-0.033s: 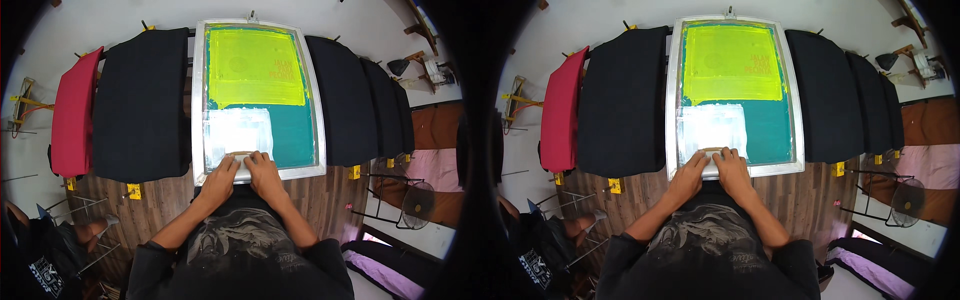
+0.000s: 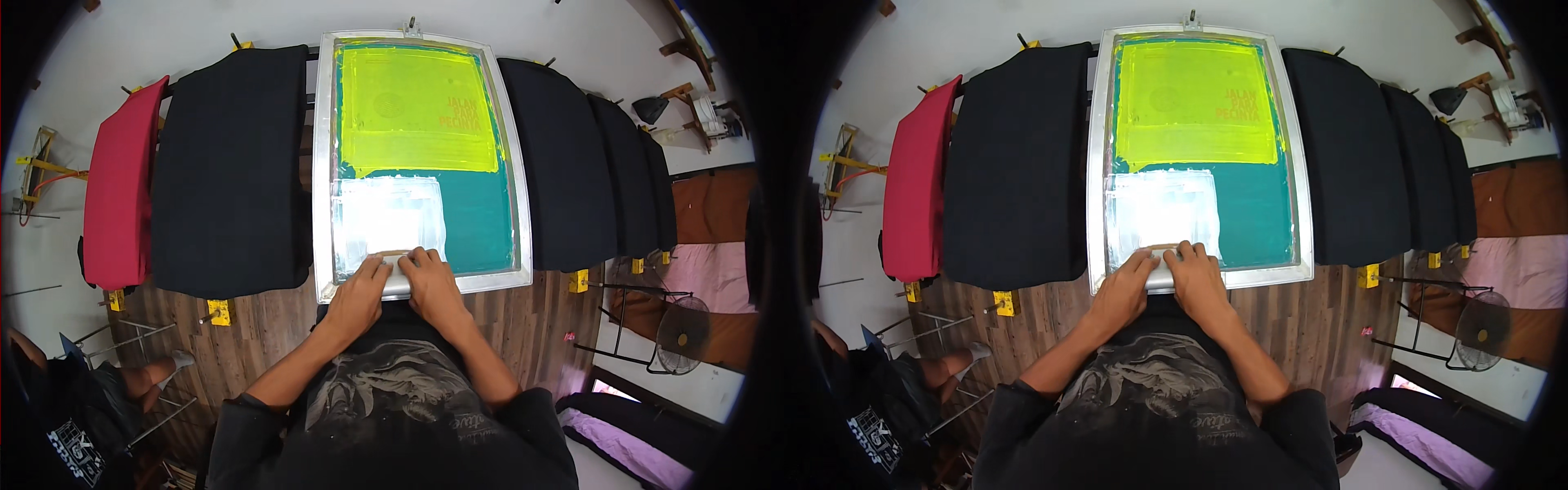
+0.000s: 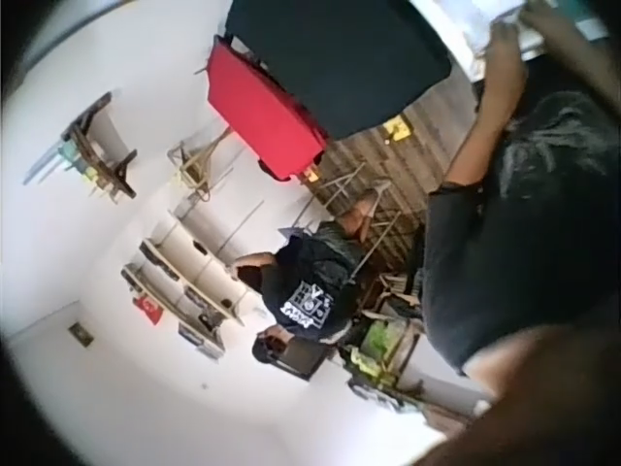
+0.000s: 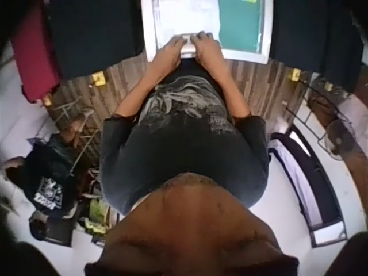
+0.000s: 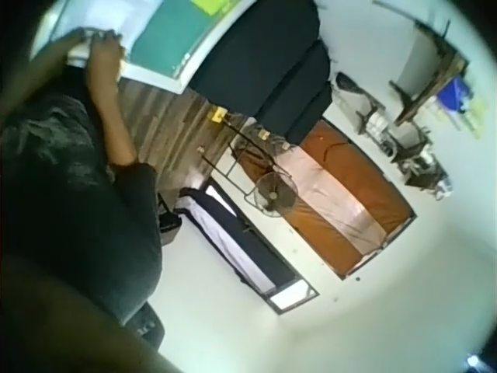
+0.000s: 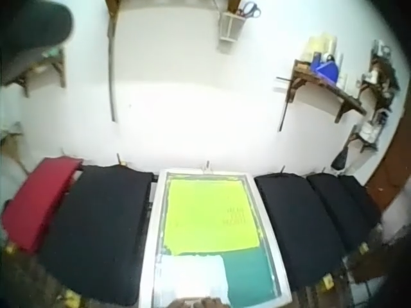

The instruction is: Applying ink to a screen using a squeegee to print a design onto a t-shirt.

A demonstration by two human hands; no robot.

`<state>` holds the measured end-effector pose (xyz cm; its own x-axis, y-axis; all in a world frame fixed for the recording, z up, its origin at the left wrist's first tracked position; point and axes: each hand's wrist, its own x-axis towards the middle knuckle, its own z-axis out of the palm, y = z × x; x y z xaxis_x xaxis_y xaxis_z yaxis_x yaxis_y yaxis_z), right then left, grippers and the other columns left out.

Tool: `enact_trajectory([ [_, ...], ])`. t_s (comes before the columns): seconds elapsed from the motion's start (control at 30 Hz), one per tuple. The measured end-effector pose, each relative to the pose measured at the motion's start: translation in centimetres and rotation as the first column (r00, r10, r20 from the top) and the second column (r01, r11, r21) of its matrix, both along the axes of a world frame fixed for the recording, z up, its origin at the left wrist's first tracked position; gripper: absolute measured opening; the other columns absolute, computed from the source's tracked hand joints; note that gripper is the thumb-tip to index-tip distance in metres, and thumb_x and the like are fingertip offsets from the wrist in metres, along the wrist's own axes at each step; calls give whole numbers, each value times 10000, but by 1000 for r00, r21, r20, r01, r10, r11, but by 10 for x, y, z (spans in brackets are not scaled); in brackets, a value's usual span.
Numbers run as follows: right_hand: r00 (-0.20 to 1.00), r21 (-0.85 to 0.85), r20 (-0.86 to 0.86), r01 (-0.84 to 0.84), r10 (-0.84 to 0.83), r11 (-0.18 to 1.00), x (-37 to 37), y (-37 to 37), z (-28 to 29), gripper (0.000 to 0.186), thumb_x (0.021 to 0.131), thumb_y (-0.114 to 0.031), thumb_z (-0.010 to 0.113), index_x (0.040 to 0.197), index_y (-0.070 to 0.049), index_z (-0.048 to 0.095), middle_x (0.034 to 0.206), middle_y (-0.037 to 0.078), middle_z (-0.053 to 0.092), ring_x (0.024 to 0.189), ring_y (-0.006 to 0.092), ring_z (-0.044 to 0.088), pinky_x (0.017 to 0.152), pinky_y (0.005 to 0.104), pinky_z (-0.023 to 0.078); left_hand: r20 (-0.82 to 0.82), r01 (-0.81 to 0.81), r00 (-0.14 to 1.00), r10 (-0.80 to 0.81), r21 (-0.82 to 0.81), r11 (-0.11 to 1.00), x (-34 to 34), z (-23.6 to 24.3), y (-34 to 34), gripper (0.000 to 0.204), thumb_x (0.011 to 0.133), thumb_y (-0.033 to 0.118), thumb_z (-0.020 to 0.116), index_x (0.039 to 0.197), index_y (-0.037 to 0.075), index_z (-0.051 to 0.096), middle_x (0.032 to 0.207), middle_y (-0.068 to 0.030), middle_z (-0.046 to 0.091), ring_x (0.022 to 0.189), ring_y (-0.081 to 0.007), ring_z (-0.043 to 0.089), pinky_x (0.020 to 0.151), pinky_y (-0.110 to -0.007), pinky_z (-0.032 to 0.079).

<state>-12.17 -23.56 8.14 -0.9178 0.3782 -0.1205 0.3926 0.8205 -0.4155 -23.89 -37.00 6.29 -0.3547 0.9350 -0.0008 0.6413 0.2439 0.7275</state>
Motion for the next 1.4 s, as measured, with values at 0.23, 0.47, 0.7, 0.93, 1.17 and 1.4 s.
enact_trajectory([
  [0.23, 992, -81, 12, -128, 129, 988, -54, 50, 17, 260, 684, 11, 659, 936, -51, 654, 846, 183, 657, 835, 387, 649, 729, 482, 531, 36, 66, 998, -61, -165, 984, -63, 29, 40, 287, 756, -28, 614, 1042, -5, 624, 912, -238, 677, 880, -419, 660, 818, -467, 525],
  [0.47, 959, -134, 245, -109, 139, 985, -81, 68, 35, 270, 668, -9, 640, 934, -55, 647, 839, 186, 681, 825, 390, 662, 722, 477, 535, 129, 110, 989, -79, -256, 960, -89, 47, 56, 294, 757, 23, 649, 1050, 5, 654, 916, -226, 694, 869, -396, 675, 800, -424, 536],
  [0.7, 983, -119, 159, -74, 92, 990, -94, 97, 24, 292, 648, 18, 630, 931, -48, 665, 842, 199, 688, 824, 396, 664, 718, 470, 536, 12, 109, 994, -109, -228, 968, -101, 40, 88, 260, 748, 6, 645, 1003, -45, 647, 901, -271, 674, 876, -410, 665, 797, -434, 526],
  [0.93, 989, -2, 116, -91, 91, 996, -94, 100, -10, 299, 678, -16, 691, 973, -67, 679, 920, 185, 690, 891, 366, 668, 766, 450, 548, 10, 129, 992, -130, -228, 965, -104, 10, 103, 409, 656, -79, 589, 1058, -44, 654, 930, -266, 675, 915, -419, 654, 843, -436, 530],
  [1.17, 1000, -28, 7, 15, -14, 999, -41, 39, -12, 486, 617, 83, 675, 1075, -52, 581, 1105, 158, 575, 1038, 371, 548, 822, 444, 514, -167, -12, 986, 3, -52, 999, -36, -16, 43, 477, 718, -99, 581, 1186, -9, 581, 1172, -205, 576, 1054, -378, 605, 843, -419, 546],
  [1.4, 1000, -90, 27, -3, 5, 996, 1, 11, 5, 515, 616, 101, 653, 1107, -41, 587, 1102, 167, 585, 1017, 379, 554, 830, 461, 498, -36, 35, 999, -38, -86, 996, 1, 8, 13, 564, 664, -120, 599, 1221, -43, 551, 1176, -235, 570, 1057, -414, 598, 869, -449, 533],
])
